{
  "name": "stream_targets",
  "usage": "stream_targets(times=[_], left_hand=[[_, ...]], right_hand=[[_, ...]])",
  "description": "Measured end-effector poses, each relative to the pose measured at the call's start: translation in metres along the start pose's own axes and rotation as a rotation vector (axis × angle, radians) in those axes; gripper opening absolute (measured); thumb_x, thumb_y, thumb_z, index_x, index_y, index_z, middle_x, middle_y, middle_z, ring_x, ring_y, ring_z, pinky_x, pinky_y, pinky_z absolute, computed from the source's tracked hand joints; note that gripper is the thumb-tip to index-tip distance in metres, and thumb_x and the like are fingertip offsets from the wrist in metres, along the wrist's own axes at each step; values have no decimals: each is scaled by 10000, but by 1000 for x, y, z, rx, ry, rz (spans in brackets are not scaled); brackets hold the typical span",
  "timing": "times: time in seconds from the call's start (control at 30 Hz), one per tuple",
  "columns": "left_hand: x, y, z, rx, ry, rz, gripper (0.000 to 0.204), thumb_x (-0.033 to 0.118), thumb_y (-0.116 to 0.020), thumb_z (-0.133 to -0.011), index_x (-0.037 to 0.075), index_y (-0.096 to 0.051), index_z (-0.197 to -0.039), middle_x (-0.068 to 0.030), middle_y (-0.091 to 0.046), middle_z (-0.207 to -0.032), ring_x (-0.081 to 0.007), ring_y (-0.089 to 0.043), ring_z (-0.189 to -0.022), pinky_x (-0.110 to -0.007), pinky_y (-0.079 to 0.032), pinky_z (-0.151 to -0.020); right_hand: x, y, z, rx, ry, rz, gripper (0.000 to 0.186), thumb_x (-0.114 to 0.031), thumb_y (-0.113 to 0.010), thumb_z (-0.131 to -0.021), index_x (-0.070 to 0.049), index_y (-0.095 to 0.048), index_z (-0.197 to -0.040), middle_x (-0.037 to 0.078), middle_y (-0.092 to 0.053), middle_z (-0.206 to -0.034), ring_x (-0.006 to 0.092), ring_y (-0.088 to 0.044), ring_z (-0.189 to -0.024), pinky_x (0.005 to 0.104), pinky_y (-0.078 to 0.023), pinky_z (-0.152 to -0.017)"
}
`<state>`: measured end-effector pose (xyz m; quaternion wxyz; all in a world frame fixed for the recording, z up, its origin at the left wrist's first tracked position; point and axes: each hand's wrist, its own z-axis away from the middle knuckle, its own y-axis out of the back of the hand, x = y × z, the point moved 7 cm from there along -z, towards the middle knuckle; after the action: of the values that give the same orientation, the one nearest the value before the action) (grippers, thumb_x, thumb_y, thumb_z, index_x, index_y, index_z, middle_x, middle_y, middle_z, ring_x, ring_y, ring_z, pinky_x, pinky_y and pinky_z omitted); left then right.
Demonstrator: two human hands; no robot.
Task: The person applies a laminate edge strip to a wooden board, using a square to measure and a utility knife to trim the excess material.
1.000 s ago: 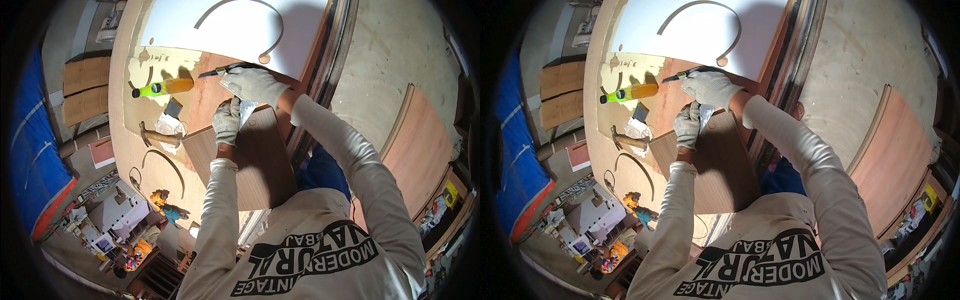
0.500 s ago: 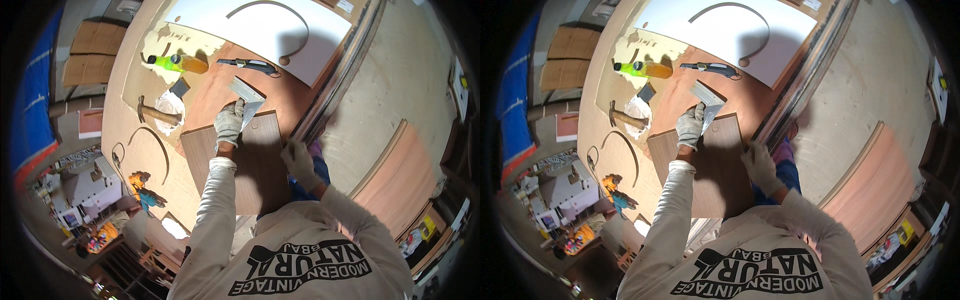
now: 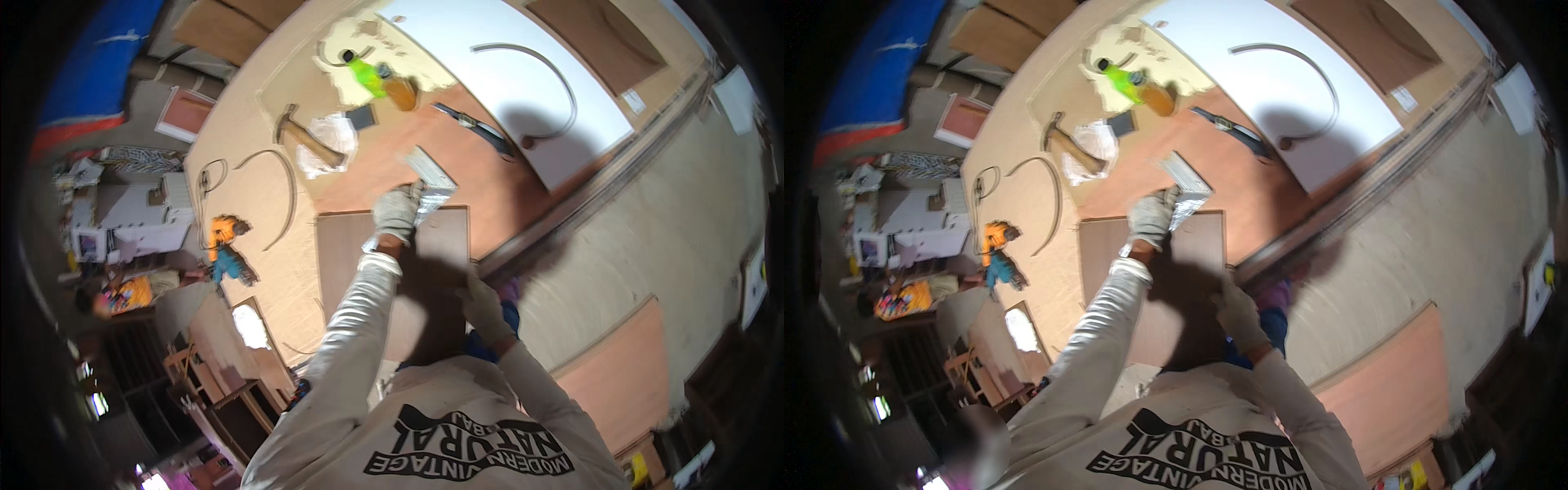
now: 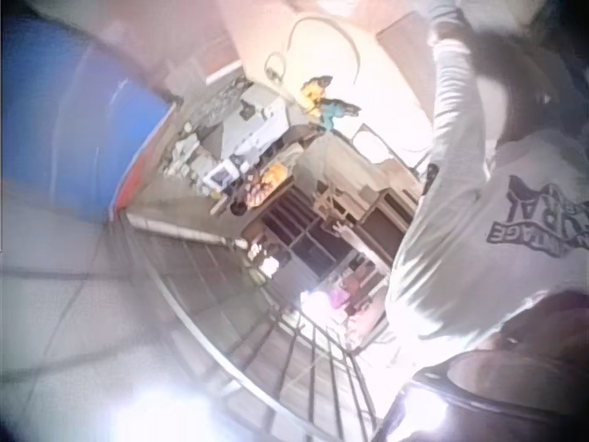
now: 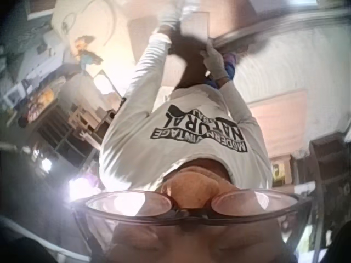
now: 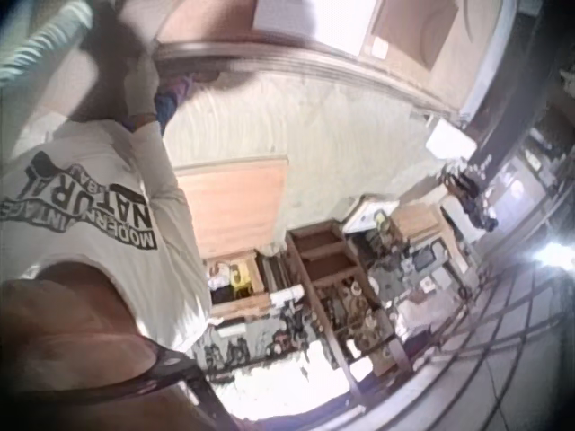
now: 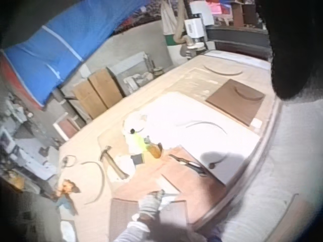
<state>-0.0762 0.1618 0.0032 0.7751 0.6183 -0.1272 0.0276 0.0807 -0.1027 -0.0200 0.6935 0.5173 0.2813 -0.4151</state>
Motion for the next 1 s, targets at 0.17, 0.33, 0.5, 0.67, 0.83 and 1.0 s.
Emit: stream_targets(times=[0.17,0.33,0.5,0.67,0.83,1.0], left_hand=[[14,17,-12,38,-28,-71,580,582,-400,-1110,174,-812,-1118,-163,-788,-1073,-405,-741,-985,-542,-571,-878],[13,8,11,140,-146,-33,506,539,-464,-1099,158,-797,-1079,-161,-774,-1006,-403,-734,-935,-531,-574,-838],[30,-2,6,303,-224,-107,419,462,-570,-1076,103,-752,-957,-145,-737,-898,-388,-717,-859,-527,-566,-730],[3,-4,-5,185,-140,3,427,427,-579,-1064,82,-733,-864,-190,-728,-850,-422,-710,-776,-540,-566,-717],[-3,-2,5,307,-146,-113,413,397,-585,-1056,66,-726,-853,-191,-726,-849,-412,-709,-768,-527,-569,-712],[8,2,4,341,-194,-207,407,390,-590,-1053,62,-716,-848,-169,-721,-845,-390,-711,-773,-519,-566,-700]], right_hand=[[6,33,-33,-12,81,332,483,-212,-647,-998,-97,-627,-1467,220,-743,-1077,466,-707,-962,540,-560,-858],[-66,122,-152,391,235,-35,365,-272,-679,-1007,-50,-706,-1295,208,-741,-1194,420,-698,-1108,462,-562,-953],[-101,98,-244,110,292,226,493,-384,-708,-968,-75,-576,-1328,286,-663,-1238,456,-679,-1144,549,-551,-957],[-130,73,-267,-21,330,220,503,-330,-724,-959,-87,-532,-1355,300,-651,-1208,465,-698,-1077,563,-573,-889],[-139,62,-258,51,438,314,505,-309,-729,-933,-105,-564,-1365,278,-667,-1210,434,-700,-1084,549,-579,-884],[-140,66,-270,71,422,406,564,-350,-745,-906,-106,-566,-1382,233,-705,-1148,408,-687,-1090,540,-578,-874]])
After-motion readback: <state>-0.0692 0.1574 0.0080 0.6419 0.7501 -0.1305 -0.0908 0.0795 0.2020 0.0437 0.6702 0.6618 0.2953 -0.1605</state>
